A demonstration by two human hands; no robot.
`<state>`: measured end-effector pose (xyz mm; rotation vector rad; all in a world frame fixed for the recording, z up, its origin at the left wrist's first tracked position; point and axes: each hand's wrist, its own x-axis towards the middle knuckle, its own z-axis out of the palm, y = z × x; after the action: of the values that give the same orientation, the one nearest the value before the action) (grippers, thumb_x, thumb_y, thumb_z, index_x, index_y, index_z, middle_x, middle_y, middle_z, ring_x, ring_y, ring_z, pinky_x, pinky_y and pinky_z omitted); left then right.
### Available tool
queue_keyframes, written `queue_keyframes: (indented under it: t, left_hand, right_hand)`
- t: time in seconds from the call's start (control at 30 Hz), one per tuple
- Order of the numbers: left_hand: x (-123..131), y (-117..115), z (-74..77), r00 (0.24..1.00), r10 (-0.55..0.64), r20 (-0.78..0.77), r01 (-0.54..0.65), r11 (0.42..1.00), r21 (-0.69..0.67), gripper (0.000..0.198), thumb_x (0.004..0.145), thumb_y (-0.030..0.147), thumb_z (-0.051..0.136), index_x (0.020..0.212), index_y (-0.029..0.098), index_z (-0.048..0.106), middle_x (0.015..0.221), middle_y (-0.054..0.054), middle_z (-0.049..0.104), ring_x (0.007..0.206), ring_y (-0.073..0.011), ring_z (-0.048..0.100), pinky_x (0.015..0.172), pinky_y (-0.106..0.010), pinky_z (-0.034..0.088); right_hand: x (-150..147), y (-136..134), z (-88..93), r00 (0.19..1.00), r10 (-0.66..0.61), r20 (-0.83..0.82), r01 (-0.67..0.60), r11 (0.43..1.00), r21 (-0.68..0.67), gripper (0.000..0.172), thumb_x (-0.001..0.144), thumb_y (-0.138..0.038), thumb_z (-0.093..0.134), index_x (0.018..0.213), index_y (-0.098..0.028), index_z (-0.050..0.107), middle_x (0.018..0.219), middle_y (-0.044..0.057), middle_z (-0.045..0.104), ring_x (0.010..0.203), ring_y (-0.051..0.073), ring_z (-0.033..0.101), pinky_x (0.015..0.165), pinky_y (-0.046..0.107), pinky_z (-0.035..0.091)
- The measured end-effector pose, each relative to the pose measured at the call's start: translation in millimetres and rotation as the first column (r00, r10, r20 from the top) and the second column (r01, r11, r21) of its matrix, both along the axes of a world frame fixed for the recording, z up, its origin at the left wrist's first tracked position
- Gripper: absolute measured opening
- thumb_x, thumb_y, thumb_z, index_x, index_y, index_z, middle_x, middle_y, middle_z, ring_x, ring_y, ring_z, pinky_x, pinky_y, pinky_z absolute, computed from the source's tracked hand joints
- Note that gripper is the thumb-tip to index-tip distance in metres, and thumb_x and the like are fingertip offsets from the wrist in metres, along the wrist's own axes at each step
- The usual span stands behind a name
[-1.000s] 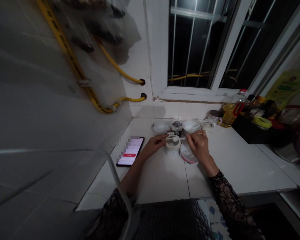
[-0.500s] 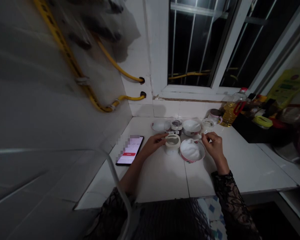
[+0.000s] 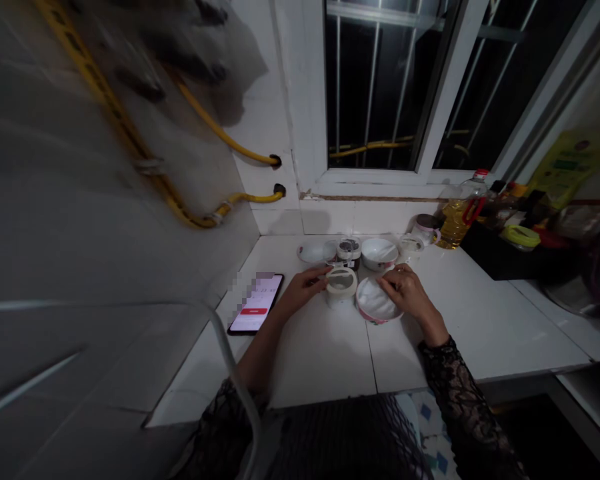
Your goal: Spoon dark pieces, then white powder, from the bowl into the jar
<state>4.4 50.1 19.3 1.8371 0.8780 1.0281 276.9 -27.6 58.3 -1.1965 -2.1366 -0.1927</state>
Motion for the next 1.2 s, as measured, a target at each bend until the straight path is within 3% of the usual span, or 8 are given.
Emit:
queue_keyframes:
  t: [0.17, 0.4, 0.6, 0.77, 0.97, 1.2]
  left_hand:
    - [-1, 0, -1.2, 1.000, 0.002, -0.015, -0.002, 1.000, -0.004, 0.052, 0.079, 0.047, 0.065, 0.119, 0.015, 0.070, 0.114, -0.011, 0.072, 0.075, -0.0164, 0.065, 0.067, -0.027, 0.054]
    - [0, 0, -0.5, 1.000, 0.002, -0.017, -0.002, 1.000, 0.000, 0.052, 0.079, 0.049, 0.064, 0.118, 0.015, 0.071, 0.110, -0.011, 0.073, 0.077, -0.0177, 0.064, 0.065, -0.027, 0.053]
    - [-1, 0, -0.8, 1.000, 0.003, -0.021, -0.003, 1.000, 0.009, 0.049, 0.080, 0.047, 0.064, 0.118, 0.016, 0.071, 0.108, -0.010, 0.074, 0.075, -0.0165, 0.064, 0.066, -0.027, 0.054]
    - [0, 1, -2.5, 1.000, 0.002, -0.006, -0.002, 1.000, 0.015, 0.048, 0.079, 0.047, 0.065, 0.117, 0.018, 0.072, 0.108, -0.009, 0.074, 0.074, -0.0162, 0.064, 0.065, -0.027, 0.053]
    - [-1, 2, -2.8, 1.000, 0.014, -0.011, -0.014, 1.000, 0.003, 0.050, 0.079, 0.048, 0.065, 0.117, 0.016, 0.071, 0.108, -0.010, 0.074, 0.075, -0.0171, 0.065, 0.065, -0.027, 0.054]
    - [0, -1, 0.0, 1.000, 0.003, 0.003, -0.003, 1.000, 0.007, 0.049, 0.079, 0.048, 0.065, 0.116, 0.017, 0.072, 0.115, -0.010, 0.073, 0.082, -0.0189, 0.067, 0.067, -0.027, 0.055]
  right_hand:
    - [3, 7, -7.1, 0.982, -0.187, 0.041, 0.183, 0.980, 0.083, 0.045, 0.102, -0.038, 0.037, 0.067, -0.019, 0.059, 0.060, 0.003, 0.063, 0.059, 0.015, 0.053, 0.077, 0.032, 0.035]
    - [0, 6, -6.6, 0.995, 0.015, 0.098, -0.013, 1.000, -0.018, 0.049, 0.103, -0.039, 0.034, 0.066, -0.019, 0.057, 0.059, 0.001, 0.064, 0.057, 0.015, 0.054, 0.079, 0.032, 0.037]
    - [3, 8, -9.1, 0.997, -0.068, 0.039, 0.069, 0.997, -0.018, 0.047, 0.102, -0.041, 0.035, 0.068, -0.019, 0.060, 0.059, 0.002, 0.063, 0.059, 0.016, 0.055, 0.077, 0.032, 0.037]
    - [-6, 6, -7.8, 0.998, -0.030, -0.061, 0.022, 0.991, -0.131, 0.053, 0.099, -0.048, 0.035, 0.054, -0.021, 0.045, 0.048, -0.002, 0.048, 0.051, 0.013, 0.043, 0.073, 0.030, 0.038]
    - [-7, 3, -5.1, 0.934, -0.242, -0.264, 0.138, 0.924, -0.357, 0.053, 0.087, -0.058, 0.041, 0.049, -0.022, 0.033, 0.045, -0.003, 0.033, 0.047, 0.011, 0.033, 0.050, 0.026, 0.025]
    - [6, 8, -9.5, 0.797, -0.419, -0.436, 0.178, 0.851, -0.493, 0.047, 0.077, -0.057, 0.046, 0.046, -0.023, 0.042, 0.042, -0.002, 0.042, 0.041, 0.010, 0.037, 0.043, 0.024, 0.026]
